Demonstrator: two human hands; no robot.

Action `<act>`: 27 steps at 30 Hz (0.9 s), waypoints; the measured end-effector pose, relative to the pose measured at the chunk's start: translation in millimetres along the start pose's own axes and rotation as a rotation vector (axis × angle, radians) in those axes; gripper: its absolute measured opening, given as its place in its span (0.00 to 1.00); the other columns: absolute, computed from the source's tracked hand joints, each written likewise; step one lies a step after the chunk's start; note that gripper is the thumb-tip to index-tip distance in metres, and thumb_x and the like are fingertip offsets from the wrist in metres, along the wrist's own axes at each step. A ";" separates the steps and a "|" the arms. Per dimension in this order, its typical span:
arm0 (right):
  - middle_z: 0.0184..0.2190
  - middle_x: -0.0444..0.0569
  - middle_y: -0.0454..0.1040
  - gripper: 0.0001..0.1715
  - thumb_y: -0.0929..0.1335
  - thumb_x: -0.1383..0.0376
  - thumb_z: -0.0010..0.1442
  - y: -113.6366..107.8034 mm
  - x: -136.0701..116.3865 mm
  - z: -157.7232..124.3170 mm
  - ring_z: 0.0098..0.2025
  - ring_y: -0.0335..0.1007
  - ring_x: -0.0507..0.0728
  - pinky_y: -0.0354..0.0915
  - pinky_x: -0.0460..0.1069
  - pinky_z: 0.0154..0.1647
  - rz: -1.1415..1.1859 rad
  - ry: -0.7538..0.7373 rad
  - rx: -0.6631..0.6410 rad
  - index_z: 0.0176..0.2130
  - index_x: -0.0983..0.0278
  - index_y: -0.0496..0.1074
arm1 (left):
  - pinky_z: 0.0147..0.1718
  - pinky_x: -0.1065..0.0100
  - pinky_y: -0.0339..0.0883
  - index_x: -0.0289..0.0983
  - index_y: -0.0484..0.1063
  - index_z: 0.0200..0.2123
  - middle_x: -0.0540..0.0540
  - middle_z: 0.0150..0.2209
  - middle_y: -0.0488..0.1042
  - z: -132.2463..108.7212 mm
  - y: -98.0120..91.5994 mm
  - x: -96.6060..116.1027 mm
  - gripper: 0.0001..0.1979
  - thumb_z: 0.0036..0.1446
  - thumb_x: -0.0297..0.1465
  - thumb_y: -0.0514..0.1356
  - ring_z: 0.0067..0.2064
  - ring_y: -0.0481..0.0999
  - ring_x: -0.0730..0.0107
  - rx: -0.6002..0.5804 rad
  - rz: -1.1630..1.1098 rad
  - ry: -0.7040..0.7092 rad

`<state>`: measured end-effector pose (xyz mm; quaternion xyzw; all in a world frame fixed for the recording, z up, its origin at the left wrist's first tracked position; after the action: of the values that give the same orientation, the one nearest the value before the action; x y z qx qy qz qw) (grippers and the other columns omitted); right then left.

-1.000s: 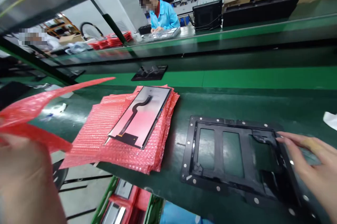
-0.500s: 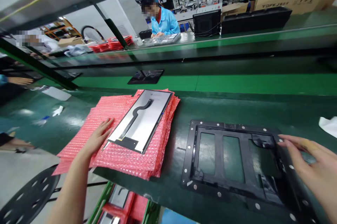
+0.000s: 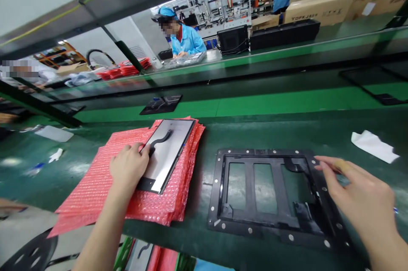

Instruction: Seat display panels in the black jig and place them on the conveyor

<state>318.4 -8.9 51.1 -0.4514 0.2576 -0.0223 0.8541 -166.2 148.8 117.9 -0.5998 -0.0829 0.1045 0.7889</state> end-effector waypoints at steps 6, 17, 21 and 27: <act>0.28 0.44 0.81 0.23 0.60 0.51 0.62 -2.6 -3.1 -2.2 0.21 0.72 0.55 0.60 0.48 0.19 -0.030 -0.014 0.077 0.35 0.58 0.79 | 0.54 0.41 0.57 0.25 0.70 0.49 0.21 0.43 0.76 6.5 -20.4 -3.6 0.25 0.59 0.40 0.49 0.53 0.71 0.31 0.025 -0.046 -0.063; 0.29 0.44 0.81 0.17 0.63 0.56 0.58 3.7 1.6 2.9 0.20 0.70 0.55 0.61 0.49 0.22 0.043 0.088 0.005 0.37 0.57 0.79 | 0.23 0.66 0.65 0.40 0.64 0.27 0.53 0.17 0.66 -3.7 -68.7 -21.6 0.13 0.46 0.43 0.57 0.20 0.68 0.66 -0.159 -0.732 -0.234; 0.31 0.47 0.81 0.16 0.63 0.56 0.62 -0.4 -18.3 -2.9 0.27 0.74 0.56 0.63 0.49 0.25 0.100 -0.002 0.054 0.36 0.58 0.79 | 0.16 0.70 0.65 0.44 0.67 0.35 0.57 0.19 0.71 -51.9 -80.6 -3.4 0.23 0.34 0.40 0.69 0.17 0.69 0.69 -0.166 -1.172 -0.343; 0.34 0.48 0.80 0.11 0.64 0.65 0.66 -11.6 -99.9 -27.3 0.36 0.77 0.55 0.72 0.49 0.38 0.547 -0.307 -0.077 0.40 0.59 0.76 | 0.11 0.67 0.67 0.51 0.70 0.36 0.55 0.23 0.78 -133.8 -47.8 61.8 0.23 0.35 0.45 0.72 0.22 0.78 0.55 -0.301 -1.402 -0.429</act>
<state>221.5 -9.4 89.6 -0.3955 0.2381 0.2863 0.8396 -69.2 28.4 128.6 -0.4743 -0.6112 -0.3205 0.5466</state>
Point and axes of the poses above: each hand's wrist, its own z-axis towards the middle knuckle, its own y-axis out of the palm, x = y × z, the point moved 5 cm from there along z, towards the middle knuckle
